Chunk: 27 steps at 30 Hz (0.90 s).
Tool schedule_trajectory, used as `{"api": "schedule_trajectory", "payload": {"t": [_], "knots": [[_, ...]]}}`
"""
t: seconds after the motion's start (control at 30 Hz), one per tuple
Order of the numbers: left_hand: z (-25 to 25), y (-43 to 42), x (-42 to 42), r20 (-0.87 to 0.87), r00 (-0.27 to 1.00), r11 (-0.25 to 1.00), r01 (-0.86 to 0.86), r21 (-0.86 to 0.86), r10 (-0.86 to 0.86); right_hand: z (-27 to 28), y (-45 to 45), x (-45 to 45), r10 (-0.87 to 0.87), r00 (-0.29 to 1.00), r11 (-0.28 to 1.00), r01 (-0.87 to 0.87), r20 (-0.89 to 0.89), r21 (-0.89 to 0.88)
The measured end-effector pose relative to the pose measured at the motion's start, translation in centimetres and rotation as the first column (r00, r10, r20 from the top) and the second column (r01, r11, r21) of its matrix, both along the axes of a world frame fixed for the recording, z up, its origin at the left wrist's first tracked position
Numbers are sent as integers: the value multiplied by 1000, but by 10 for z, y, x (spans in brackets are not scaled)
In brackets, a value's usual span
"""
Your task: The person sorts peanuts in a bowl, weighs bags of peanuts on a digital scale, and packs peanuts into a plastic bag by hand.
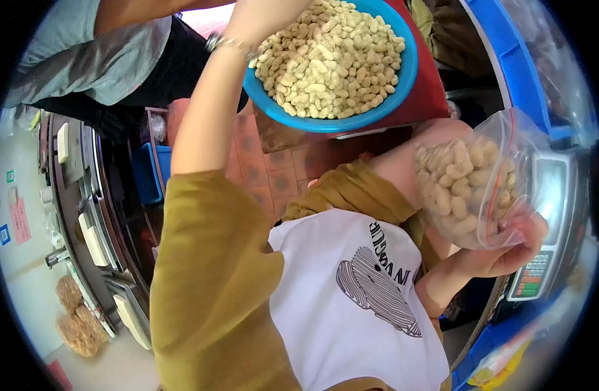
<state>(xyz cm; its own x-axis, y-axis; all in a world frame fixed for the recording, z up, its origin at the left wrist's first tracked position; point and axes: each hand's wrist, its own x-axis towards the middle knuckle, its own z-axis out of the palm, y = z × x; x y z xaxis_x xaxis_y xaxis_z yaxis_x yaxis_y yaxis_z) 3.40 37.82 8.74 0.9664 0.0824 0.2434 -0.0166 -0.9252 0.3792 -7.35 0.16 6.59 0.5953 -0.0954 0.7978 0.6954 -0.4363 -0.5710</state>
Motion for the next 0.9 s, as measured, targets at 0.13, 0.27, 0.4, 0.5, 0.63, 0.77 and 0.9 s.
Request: {"api": "schedule_trajectory", "payload": {"t": [0.13,0.27,0.4,0.5,0.63,0.77,0.9], "knots": [[-26,7,-19,-60,982,562,52,-826,-179,-2,0,-1,-26,1000,1000,26,8,4],[-40,-2,-51,64,967,-155,26,-988,-246,-2,1,0,-33,999,999,32,10,19],[-49,-21,-57,190,929,-607,-46,-794,-318,-1,11,-3,-68,995,994,61,79,88],[-35,-56,-48,197,889,-680,-157,-716,-413,-4,9,-6,-68,985,992,50,158,113],[4,-115,-36,178,789,-495,-178,-851,-589,4,3,-16,-83,980,994,70,180,78],[52,-167,-30,267,616,-287,68,-956,-741,-1,-6,-23,-47,972,972,-8,230,234],[116,-229,-43,166,524,-35,250,-968,-835,-3,-34,-42,-10,998,997,6,54,82]]}}
